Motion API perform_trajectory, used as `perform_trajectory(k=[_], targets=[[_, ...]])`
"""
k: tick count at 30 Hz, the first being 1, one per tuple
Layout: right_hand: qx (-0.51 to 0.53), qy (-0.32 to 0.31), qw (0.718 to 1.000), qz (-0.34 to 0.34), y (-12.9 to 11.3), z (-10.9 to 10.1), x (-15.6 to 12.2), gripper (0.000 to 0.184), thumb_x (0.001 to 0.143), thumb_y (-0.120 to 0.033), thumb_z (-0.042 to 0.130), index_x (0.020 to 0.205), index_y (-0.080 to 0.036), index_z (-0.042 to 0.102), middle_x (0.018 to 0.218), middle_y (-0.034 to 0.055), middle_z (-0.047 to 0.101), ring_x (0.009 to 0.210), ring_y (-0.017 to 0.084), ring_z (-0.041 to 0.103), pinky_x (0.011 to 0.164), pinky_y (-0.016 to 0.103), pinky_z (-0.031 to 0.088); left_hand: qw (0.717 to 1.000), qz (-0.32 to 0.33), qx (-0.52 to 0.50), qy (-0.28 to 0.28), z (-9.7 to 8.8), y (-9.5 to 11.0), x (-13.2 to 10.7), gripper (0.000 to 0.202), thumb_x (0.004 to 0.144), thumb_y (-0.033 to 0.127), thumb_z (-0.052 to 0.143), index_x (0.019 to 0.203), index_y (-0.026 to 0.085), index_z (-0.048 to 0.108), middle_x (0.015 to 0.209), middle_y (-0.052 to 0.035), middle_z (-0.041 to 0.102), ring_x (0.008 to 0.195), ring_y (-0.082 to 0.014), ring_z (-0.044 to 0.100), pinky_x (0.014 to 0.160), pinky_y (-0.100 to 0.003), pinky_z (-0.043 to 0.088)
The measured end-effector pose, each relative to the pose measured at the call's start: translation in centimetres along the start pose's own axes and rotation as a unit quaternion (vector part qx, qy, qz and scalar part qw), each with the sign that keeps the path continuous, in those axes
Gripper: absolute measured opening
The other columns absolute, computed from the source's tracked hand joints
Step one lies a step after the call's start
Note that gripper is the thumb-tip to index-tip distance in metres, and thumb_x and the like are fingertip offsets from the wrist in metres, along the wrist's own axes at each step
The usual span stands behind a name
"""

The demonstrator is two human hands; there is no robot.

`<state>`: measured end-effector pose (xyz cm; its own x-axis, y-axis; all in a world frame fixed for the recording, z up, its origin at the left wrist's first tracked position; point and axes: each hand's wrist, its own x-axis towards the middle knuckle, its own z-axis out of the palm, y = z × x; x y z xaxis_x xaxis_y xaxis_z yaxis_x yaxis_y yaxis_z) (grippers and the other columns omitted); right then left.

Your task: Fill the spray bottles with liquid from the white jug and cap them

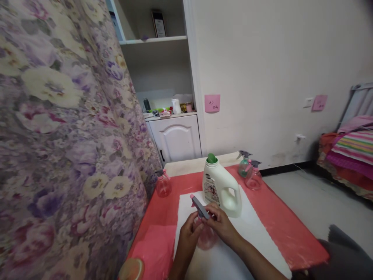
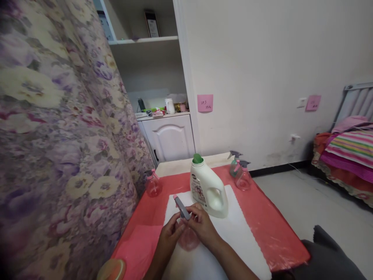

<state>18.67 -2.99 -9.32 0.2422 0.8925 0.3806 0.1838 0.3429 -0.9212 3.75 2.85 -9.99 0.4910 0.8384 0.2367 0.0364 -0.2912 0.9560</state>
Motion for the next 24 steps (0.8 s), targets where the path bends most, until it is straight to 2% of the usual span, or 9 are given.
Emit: perform_trajectory(k=[4,8,12,15,19,21,24], targets=[[-0.001,0.01,1.0,0.01,-0.1,0.0,0.1,0.024,0.078,-0.039,0.071,0.097,-0.025,0.076,0.082,-0.0006,0.056,0.074,0.016,0.053,0.065,0.026,0.041,0.999,0.004,-0.042,0.007,-0.1,0.0,-0.1,0.049,0.083,0.046,0.059,0.124,0.019,0.063,0.128,-0.0125,0.068,0.117,-0.0287,0.061,0.1,-0.041,0.047],[-0.004,0.042,0.999,0.017,0.0,0.2,0.0,0.019,0.072,-0.032,0.074,0.088,-0.022,0.075,0.076,-0.0025,0.054,0.068,0.015,0.05,0.062,0.026,0.038,1.0,0.004,-0.012,0.009,0.3,1.4,-0.3,0.042,0.086,0.045,0.055,0.114,0.018,0.068,0.122,-0.0119,0.071,0.115,-0.0279,0.063,0.102,-0.04,0.046],[-0.004,0.078,0.997,0.026,0.3,0.9,-0.3,0.015,0.068,-0.023,0.072,0.082,-0.02,0.069,0.073,-0.0042,0.052,0.065,0.014,0.048,0.061,0.025,0.037,0.999,-0.011,0.038,0.016,0.7,2.5,-0.3,0.036,0.083,0.042,0.058,0.105,0.016,0.071,0.102,-0.0094,0.077,0.095,-0.0274,0.069,0.084,-0.036,0.053],[-0.005,0.098,0.995,0.031,0.5,1.5,-0.3,0.016,0.066,-0.02,0.072,0.08,-0.02,0.064,0.07,-0.0057,0.049,0.063,0.013,0.046,0.06,0.025,0.037,0.998,-0.017,0.053,0.032,0.9,2.9,-0.2,0.033,0.077,0.034,0.065,0.105,0.018,0.07,0.098,-0.0074,0.077,0.083,-0.0236,0.069,0.073,-0.03,0.052],[-0.013,0.112,0.993,0.032,0.4,1.8,-0.6,0.018,0.065,-0.017,0.07,0.08,-0.021,0.061,0.071,-0.0059,0.049,0.065,0.014,0.048,0.06,0.025,0.037,0.994,-0.028,0.097,0.05,1.1,3.0,0.0,0.026,0.074,0.031,0.066,0.096,0.018,0.071,0.087,-0.0028,0.076,0.056,-0.0147,0.056,0.056,-0.025,0.044],[-0.024,0.105,0.994,0.021,0.2,1.5,-1.0,0.021,0.065,-0.016,0.07,0.084,-0.022,0.063,0.076,-0.0042,0.053,0.071,0.016,0.051,0.065,0.026,0.04,0.992,-0.025,0.115,0.048,1.0,2.9,0.1,0.024,0.074,0.031,0.065,0.093,0.018,0.072,0.082,-0.0014,0.075,0.053,-0.0138,0.052,0.054,-0.025,0.042],[-0.045,0.082,0.996,0.008,0.4,1.0,-1.8,0.039,0.063,-0.011,0.07,0.1,-0.024,0.064,0.092,-0.001,0.057,0.082,0.019,0.055,0.072,0.028,0.043,0.993,0.011,0.114,0.038,0.8,2.8,0.3,0.024,0.076,0.031,0.064,0.094,0.019,0.074,0.087,-0.0044,0.076,0.064,-0.0186,0.061,0.061,-0.027,0.047]])
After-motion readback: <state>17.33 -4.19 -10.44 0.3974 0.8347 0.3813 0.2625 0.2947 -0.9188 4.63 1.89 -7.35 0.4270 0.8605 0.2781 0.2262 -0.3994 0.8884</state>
